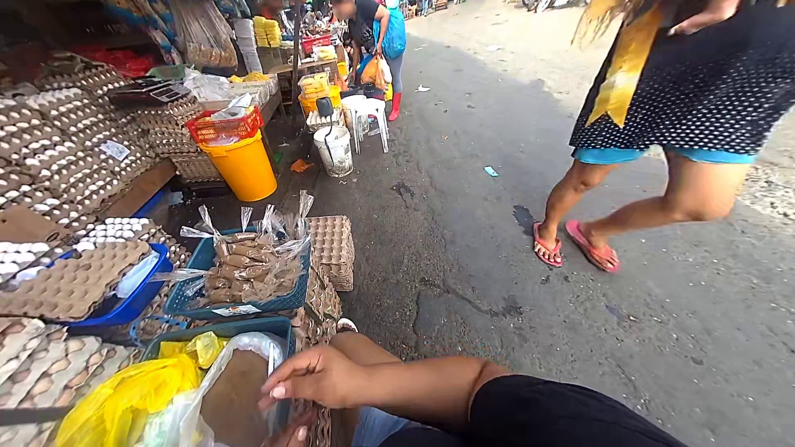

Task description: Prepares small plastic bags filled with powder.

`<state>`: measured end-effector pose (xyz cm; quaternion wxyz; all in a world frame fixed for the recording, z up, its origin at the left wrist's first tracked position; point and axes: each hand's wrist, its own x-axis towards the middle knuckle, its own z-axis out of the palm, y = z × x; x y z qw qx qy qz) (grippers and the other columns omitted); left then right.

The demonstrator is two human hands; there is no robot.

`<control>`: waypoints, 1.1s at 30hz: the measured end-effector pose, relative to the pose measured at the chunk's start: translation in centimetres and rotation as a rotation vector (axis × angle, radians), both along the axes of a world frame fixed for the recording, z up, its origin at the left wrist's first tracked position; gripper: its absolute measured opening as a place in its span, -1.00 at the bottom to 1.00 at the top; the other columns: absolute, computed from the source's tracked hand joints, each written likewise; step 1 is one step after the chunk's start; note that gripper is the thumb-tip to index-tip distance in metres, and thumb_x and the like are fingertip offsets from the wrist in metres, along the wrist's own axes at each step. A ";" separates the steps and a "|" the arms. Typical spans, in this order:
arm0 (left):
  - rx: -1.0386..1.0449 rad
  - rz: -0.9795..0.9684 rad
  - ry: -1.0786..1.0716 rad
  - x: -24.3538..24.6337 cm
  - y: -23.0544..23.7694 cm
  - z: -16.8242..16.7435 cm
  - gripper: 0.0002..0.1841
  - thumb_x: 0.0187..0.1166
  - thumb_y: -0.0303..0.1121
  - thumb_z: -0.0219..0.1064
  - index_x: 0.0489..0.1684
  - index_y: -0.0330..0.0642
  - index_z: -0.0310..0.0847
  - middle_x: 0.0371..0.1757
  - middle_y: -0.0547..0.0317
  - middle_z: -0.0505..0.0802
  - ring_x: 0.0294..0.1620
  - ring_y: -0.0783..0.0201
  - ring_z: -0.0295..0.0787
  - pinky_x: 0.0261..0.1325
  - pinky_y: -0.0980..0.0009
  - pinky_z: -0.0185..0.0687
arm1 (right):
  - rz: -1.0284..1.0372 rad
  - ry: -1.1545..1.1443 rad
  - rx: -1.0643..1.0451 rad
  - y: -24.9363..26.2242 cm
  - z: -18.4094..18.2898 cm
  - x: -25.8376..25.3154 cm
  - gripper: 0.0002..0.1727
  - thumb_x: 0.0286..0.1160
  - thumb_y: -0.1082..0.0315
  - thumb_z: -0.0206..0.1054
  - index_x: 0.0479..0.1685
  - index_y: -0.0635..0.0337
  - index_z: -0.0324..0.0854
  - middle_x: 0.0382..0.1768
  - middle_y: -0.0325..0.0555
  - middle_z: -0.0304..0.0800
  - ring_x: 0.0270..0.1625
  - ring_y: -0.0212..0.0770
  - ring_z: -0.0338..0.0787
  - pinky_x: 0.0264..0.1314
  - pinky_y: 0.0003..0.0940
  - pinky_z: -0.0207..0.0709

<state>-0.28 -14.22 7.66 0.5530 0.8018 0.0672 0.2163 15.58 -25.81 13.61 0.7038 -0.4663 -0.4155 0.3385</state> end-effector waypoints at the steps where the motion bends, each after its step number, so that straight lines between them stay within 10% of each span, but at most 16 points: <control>1: 0.031 -0.053 0.070 -0.5 -0.1 0.3 -0.70 0.71 -0.43 0.20 -0.04 -0.53 0.81 0.07 -0.03 0.93 0.22 0.37 0.84 0.47 0.35 0.63 | -0.064 0.016 0.028 -0.2 0.3 0.8 -0.74 0.68 0.56 0.17 0.14 0.57 0.67 -0.01 0.06 0.88 0.04 -0.34 0.85 0.25 -0.37 0.69; 6: 0.044 -0.022 0.295 -2.6 -0.3 -1.8 -0.77 0.60 -0.37 0.35 -0.11 -0.32 0.91 0.20 -0.03 0.90 0.32 0.20 0.81 0.50 0.20 0.63 | -0.298 0.164 0.090 -0.1 -0.8 4.1 -0.78 0.62 0.57 0.18 0.04 0.36 0.73 -0.10 -0.20 0.93 0.02 -0.35 0.88 0.24 -0.33 0.73; 9: -0.052 0.062 0.282 -1.7 -0.6 -1.7 -0.73 0.67 -0.32 0.29 -0.11 -0.30 0.90 0.13 0.06 0.93 0.25 0.33 0.83 0.46 0.27 0.64 | -0.059 0.207 0.082 0.0 -4.0 2.4 -0.49 0.62 0.39 0.29 0.50 0.44 0.42 0.28 -0.01 0.81 0.31 -0.17 0.80 0.48 -0.19 0.61; 14: -0.052 0.063 0.414 -1.6 -1.2 -0.7 -0.61 0.66 -0.20 0.33 -0.51 -0.37 0.72 -0.52 0.22 0.70 -0.44 0.49 0.53 -0.22 0.39 0.50 | 0.134 0.078 -0.279 0.0 -5.2 -1.8 -0.65 0.65 0.52 0.20 0.34 0.45 0.59 0.06 -0.10 0.93 0.13 -0.34 0.88 0.31 -0.36 0.70; 19: -0.004 -0.084 0.561 -3.8 -0.3 -1.2 -0.56 0.75 -0.19 0.26 -0.40 -0.47 0.72 -0.34 -0.01 0.76 -0.28 0.31 0.58 -0.08 0.29 0.49 | -0.150 0.250 -0.161 0.8 -4.2 3.2 -0.69 0.76 0.54 0.00 0.30 0.41 0.55 -0.03 -0.10 0.96 0.09 -0.23 0.93 0.29 -0.30 0.76; 22: -0.004 -0.181 0.681 -4.2 -0.3 -0.7 -0.62 0.75 -0.23 0.27 0.17 -0.41 0.78 0.10 -0.25 0.87 0.20 -0.03 0.80 0.41 -0.05 0.55 | -0.129 0.246 -0.208 0.8 -4.4 2.7 -0.67 0.79 0.53 -0.04 0.33 0.43 0.51 -0.01 -0.10 0.95 0.11 -0.24 0.93 0.29 -0.32 0.76; 24: -0.108 -0.086 0.579 -3.3 -1.2 -0.6 -0.60 0.74 -0.23 0.29 0.33 -0.37 0.69 0.23 -0.19 0.85 0.30 0.08 0.78 0.51 0.08 0.54 | 0.024 0.202 -0.240 0.7 -5.7 0.5 -0.67 0.76 0.52 0.00 0.31 0.47 0.55 0.01 -0.04 0.94 0.11 -0.21 0.92 0.31 -0.27 0.75; 28: -0.223 0.162 0.356 -1.8 -1.4 -1.6 -0.65 0.77 -0.27 0.21 -0.14 -0.44 0.78 -0.10 0.03 0.87 -0.09 0.48 0.73 0.13 0.45 0.61 | 0.121 0.194 -0.284 2.2 -6.5 -1.8 -0.63 0.75 0.52 0.04 0.41 0.48 0.50 0.05 -0.03 0.93 0.08 -0.25 0.91 0.24 -0.32 0.75; 31: -0.118 0.201 0.421 -3.3 -0.1 -2.0 -0.63 0.79 -0.28 0.17 -0.06 -0.45 0.81 0.17 -0.11 0.86 0.26 0.26 0.75 0.44 0.29 0.54 | -0.134 0.297 -0.287 4.4 -5.3 0.9 -0.64 0.82 0.49 -0.02 0.48 0.40 0.39 0.02 -0.03 0.90 0.02 -0.23 0.92 0.19 -0.34 0.76; 33: -0.158 0.284 0.433 -4.8 0.7 -2.9 -0.65 0.79 -0.30 0.14 0.00 -0.46 0.75 0.02 -0.09 0.85 0.05 0.28 0.75 0.27 0.30 0.58 | -0.229 0.246 -0.262 5.2 -4.5 2.8 -0.62 0.83 0.49 -0.03 0.53 0.33 0.33 -0.02 -0.06 0.91 -0.02 -0.27 0.92 0.14 -0.38 0.77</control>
